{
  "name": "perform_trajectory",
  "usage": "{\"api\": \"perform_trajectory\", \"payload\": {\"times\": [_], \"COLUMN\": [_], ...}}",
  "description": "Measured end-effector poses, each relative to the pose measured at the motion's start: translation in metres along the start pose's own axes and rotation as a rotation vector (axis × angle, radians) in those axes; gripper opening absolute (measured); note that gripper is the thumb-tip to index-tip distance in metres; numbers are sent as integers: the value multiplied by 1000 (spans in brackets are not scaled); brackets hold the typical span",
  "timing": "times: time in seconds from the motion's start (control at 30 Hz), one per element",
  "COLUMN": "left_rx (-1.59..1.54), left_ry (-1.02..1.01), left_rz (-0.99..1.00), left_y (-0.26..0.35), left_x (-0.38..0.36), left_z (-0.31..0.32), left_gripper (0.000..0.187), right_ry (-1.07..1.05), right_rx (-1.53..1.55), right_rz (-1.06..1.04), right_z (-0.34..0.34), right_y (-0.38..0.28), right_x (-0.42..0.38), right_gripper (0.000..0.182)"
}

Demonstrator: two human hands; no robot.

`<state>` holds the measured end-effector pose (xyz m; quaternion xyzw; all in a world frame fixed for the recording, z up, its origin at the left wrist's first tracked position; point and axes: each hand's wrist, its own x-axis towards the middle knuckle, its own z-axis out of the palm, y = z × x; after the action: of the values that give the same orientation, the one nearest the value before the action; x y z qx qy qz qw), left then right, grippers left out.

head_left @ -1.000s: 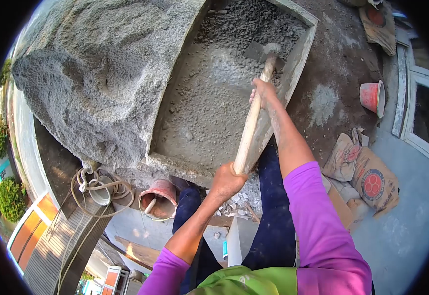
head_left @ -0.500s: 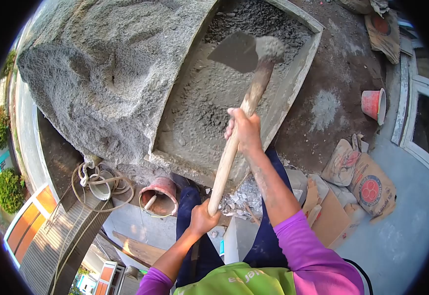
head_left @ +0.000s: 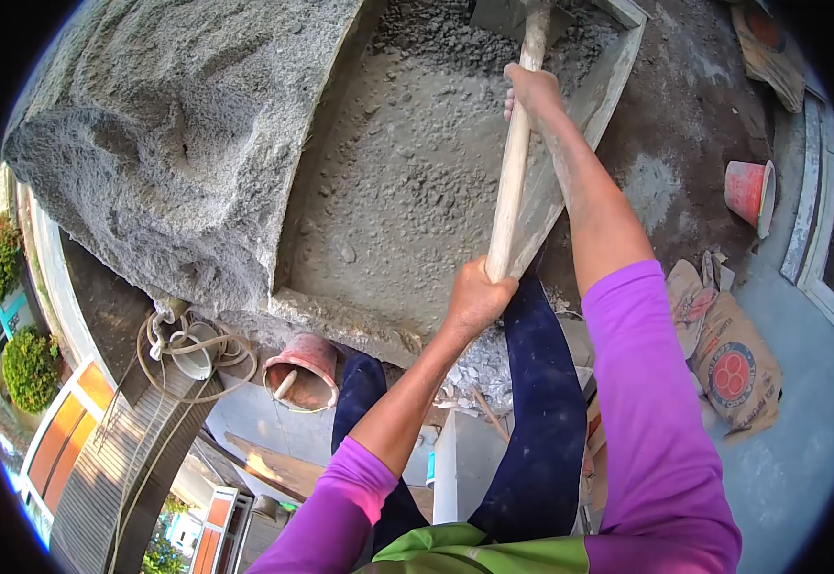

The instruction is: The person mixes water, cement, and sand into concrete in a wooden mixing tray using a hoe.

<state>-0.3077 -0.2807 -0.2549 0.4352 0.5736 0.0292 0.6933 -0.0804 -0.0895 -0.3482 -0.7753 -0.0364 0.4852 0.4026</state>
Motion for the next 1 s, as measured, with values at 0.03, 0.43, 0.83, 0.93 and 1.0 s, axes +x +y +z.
{"api": "perform_trajectory", "payload": {"times": [0.03, 0.43, 0.83, 0.93, 1.0], "left_rx": [-7, 508, 250, 76, 16], "left_ry": [-8, 15, -11, -39, -111], "left_rz": [-19, -174, 36, 230, 180], "left_y": [4, -49, -85, -53, -27], "left_x": [-10, -237, -166, -33, 42], "left_z": [-9, -179, -107, -34, -1], "left_gripper": [26, 29, 26, 27, 25], "right_ry": [-25, -89, -160, -19, 57], "right_rx": [-6, 391, 232, 37, -19], "right_rz": [31, 427, -159, -357, -423], "right_z": [3, 75, 51, 11, -12], "right_y": [-2, 178, -1, -62, -67], "right_x": [-7, -214, -244, -140, -60], "right_gripper": [29, 22, 29, 33, 31]}}
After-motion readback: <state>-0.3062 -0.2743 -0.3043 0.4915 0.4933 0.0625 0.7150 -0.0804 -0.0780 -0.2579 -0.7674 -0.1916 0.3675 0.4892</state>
